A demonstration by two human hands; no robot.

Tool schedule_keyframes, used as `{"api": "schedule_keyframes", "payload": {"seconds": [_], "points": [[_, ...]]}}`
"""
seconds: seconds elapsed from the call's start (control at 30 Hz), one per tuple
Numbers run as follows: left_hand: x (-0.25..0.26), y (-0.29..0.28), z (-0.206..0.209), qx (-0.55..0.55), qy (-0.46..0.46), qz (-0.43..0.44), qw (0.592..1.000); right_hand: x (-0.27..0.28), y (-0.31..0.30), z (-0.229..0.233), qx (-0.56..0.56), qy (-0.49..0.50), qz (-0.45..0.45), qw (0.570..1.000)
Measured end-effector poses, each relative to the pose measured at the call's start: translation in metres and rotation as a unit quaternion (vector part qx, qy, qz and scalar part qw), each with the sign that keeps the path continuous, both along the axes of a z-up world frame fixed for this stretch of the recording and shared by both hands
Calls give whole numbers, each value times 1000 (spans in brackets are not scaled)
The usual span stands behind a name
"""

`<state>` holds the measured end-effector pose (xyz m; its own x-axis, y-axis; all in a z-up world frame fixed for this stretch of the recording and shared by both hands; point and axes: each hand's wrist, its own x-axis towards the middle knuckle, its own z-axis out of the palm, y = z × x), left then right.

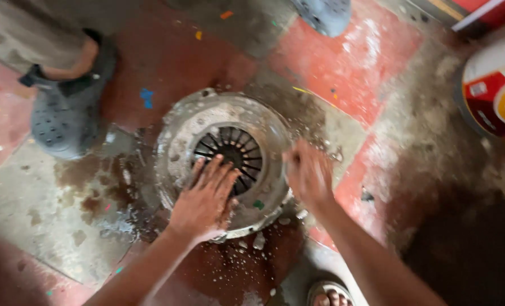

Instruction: The recorder is cleaning a clutch plate with water and a cloth in a service bay.

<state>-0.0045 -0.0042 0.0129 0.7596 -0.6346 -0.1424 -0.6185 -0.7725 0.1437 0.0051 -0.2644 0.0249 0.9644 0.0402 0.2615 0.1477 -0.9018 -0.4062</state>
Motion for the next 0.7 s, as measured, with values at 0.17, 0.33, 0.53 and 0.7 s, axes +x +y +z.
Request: {"api": "schedule_keyframes", "payload": {"seconds": [0.17, 0.33, 0.53, 0.7], "points": [[5, 1, -11, -32, -47, 7, 998, -11, -5, -14, 437, 159, -142, 874], [0, 3, -1, -98, -60, 18, 993, -55, -25, -32, 575, 226, -175, 767], [4, -4, 11, -165, -78, 20, 983, 16, -57, -35, -44, -70, 75, 994], [2, -3, 14, -147, -86, 25, 985, 21, -67, -63, 62, 3, 88, 994]]}}
